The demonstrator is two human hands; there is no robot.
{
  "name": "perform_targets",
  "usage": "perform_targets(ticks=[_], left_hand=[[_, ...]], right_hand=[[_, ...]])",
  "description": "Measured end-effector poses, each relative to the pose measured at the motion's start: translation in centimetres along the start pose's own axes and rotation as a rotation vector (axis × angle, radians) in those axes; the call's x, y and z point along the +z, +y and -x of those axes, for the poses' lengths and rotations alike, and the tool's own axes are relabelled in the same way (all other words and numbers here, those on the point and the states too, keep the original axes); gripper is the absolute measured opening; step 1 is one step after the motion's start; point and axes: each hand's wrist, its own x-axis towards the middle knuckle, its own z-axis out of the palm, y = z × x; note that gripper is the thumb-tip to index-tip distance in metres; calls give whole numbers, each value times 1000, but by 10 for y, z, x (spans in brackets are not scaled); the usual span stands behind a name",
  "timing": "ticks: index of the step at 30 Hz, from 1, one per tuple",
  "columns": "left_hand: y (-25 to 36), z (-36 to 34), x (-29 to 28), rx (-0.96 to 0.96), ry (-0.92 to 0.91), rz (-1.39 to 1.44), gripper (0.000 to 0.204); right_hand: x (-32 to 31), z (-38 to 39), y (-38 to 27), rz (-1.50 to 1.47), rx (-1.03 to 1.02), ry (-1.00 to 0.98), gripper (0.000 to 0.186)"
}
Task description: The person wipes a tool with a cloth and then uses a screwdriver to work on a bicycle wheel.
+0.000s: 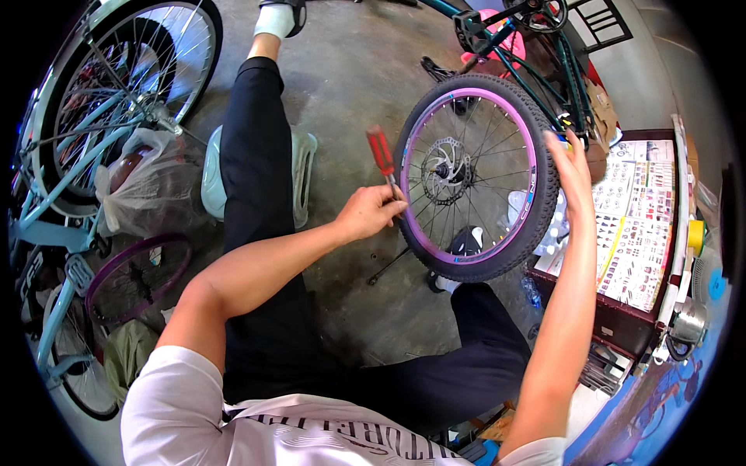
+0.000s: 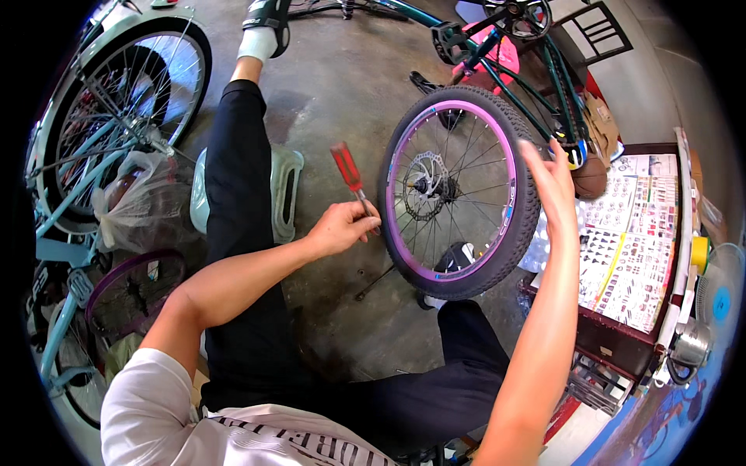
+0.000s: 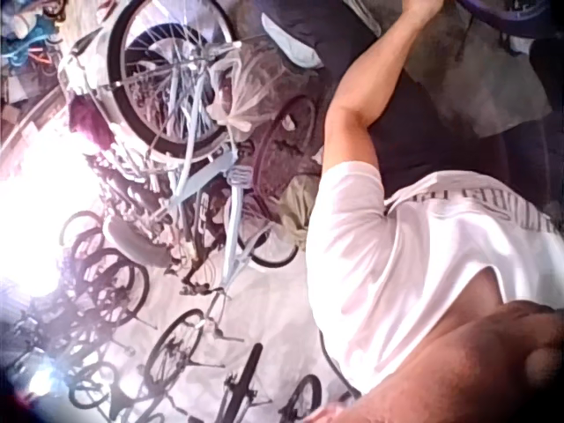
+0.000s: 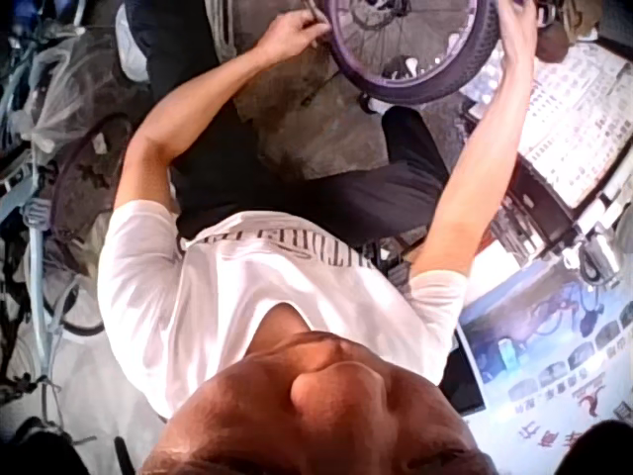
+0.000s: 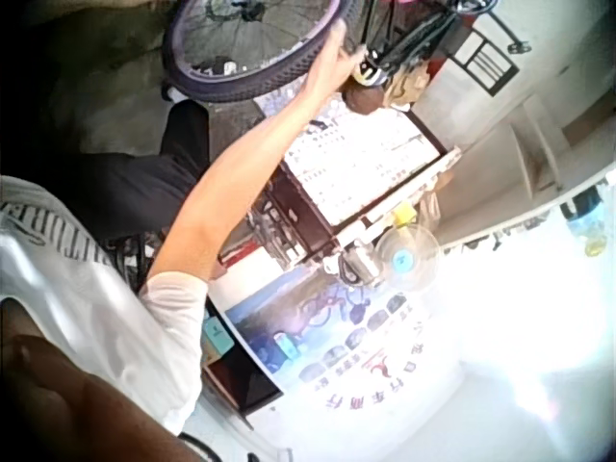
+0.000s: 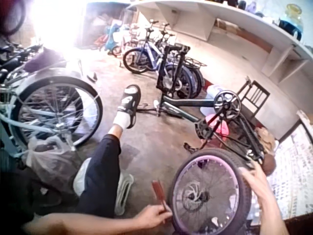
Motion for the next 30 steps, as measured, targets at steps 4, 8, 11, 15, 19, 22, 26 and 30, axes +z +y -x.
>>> perform_targets(ticks=[4,8,11,15,19,22,26,30], left_hand=[[17,-19,-11,8,-19,54,19],[26,-34,-42,101,114,9,18],[21,-45,-62,112,234,86,17],[9,-55,-80,28,425,161,17],[13,-51,-92,-43,469,267,17],[21,-53,-88,-33,461,321,17],[24,-55,-86,-5,441,339,17],[-2,-63,-76,46,436,293,18]], right_hand=[[12,-36,4,829,26,77,112],[48,-9,-9,715,-18,214,96],[47,5,-12,633,-100,245,91],[51,45,-45,625,-252,317,78],[27,77,-20,291,-333,289,60],[5,108,60,252,-283,283,62],[12,129,98,217,-181,148,74],[6,78,81,226,-263,232,73]])
